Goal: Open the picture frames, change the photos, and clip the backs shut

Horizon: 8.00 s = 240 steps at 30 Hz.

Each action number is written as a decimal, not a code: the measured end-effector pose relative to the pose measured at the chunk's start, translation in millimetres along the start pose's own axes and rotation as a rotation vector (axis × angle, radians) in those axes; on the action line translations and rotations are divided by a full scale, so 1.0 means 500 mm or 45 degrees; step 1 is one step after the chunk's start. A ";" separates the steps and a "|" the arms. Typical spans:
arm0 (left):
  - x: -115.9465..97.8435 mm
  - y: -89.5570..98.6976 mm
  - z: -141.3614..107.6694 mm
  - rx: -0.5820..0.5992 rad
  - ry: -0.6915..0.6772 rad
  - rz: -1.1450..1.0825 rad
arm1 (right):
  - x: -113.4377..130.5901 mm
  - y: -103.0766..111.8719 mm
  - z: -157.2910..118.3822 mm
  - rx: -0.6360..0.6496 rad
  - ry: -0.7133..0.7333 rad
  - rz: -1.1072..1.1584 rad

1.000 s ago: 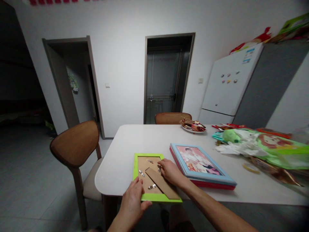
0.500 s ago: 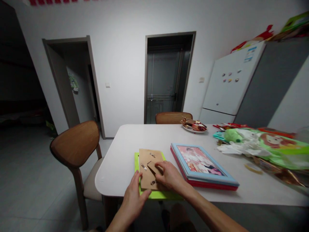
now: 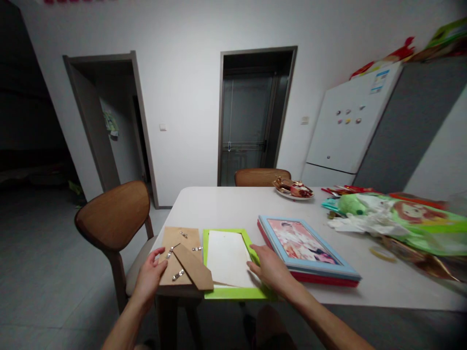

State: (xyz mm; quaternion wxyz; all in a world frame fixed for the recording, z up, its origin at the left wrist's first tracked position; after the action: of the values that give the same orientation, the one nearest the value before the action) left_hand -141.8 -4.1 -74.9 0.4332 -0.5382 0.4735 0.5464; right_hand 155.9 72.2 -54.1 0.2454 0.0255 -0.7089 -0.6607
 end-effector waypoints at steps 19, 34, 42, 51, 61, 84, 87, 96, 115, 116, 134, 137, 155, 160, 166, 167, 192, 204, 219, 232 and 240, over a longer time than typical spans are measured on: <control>-0.063 -0.271 -0.060 0.463 -0.372 0.804 | 0.050 0.032 -0.031 0.138 -0.075 1.790; -0.122 -0.119 -0.030 -0.185 -0.469 -0.208 | 0.040 0.035 -0.018 0.097 -0.019 1.839; -0.007 -0.054 -0.014 -0.531 -0.344 -0.828 | -0.044 -0.031 0.000 -0.006 -0.142 0.843; 0.044 -0.048 -0.027 -0.471 -0.154 -0.803 | -0.032 -0.035 0.003 -0.022 -0.023 0.093; 0.027 -0.087 -0.052 -0.189 -0.159 -0.831 | 0.122 -0.059 -0.044 0.107 0.347 0.566; -0.091 -0.207 -0.095 -0.026 -0.440 0.202 | 0.182 -0.007 -0.042 0.150 0.398 1.274; -0.133 -0.267 -0.112 0.126 -0.690 0.539 | 0.178 0.014 -0.049 0.211 0.381 1.657; -0.111 -0.339 -0.115 0.414 -0.752 1.097 | 0.119 0.005 -0.050 0.097 0.119 2.152; -0.011 -0.254 -0.059 0.236 -0.479 0.515 | 0.049 -0.028 -0.026 0.301 0.027 1.945; -0.011 -0.255 -0.059 0.238 -0.475 0.524 | 0.042 -0.030 -0.024 0.261 -0.019 1.936; -0.005 -0.237 -0.050 0.330 -0.449 0.589 | 0.019 -0.035 0.037 0.212 -0.009 1.828; -0.009 -0.236 -0.052 0.330 -0.439 0.610 | 0.014 -0.031 0.040 0.188 -0.029 1.852; -0.015 -0.248 -0.057 0.401 -0.388 1.047 | 0.004 -0.049 0.068 -0.018 -0.020 1.711; -0.020 -0.248 -0.063 0.407 -0.372 1.057 | 0.003 -0.055 0.073 0.002 0.002 1.461; -0.030 -0.252 -0.066 0.442 -0.386 1.106 | 0.011 -0.029 0.067 -0.011 -0.070 0.726; -0.032 -0.253 -0.067 0.446 -0.384 1.110 | 0.016 -0.025 0.065 -0.010 -0.067 0.632; -0.024 -0.260 -0.069 0.469 -0.370 1.232 | -0.001 -0.013 0.076 0.372 -0.170 0.177; -0.034 -0.247 -0.081 0.495 -0.388 1.186 | -0.010 -0.002 0.061 -0.140 -0.195 -0.131; 0.037 -0.004 -0.054 0.044 -0.221 1.402 | 0.312 -0.095 -0.016 0.079 0.509 -0.040; -0.068 -0.051 -0.087 -0.138 -0.448 1.158 | 0.260 -0.012 -0.053 -0.053 0.528 0.431; -0.060 -0.248 -0.055 0.265 -0.520 1.067 | 0.079 0.033 -0.087 -0.052 0.257 0.320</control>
State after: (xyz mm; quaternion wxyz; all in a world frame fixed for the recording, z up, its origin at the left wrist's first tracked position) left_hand -13.8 -8.3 -50.7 0.3112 -0.1364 0.6071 0.7183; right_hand 142.5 20.0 -25.8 0.3968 -0.0021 -0.6646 -0.6332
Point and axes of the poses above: each hand's wrist, its own z-axis towards the middle knuckle, its own y-axis out of the back of the hand, x = y × z, the point moved 6 cm from there along z, towards the middle knuckle, and after that the axes turned 14 degrees about x, right-handed, at the moved point
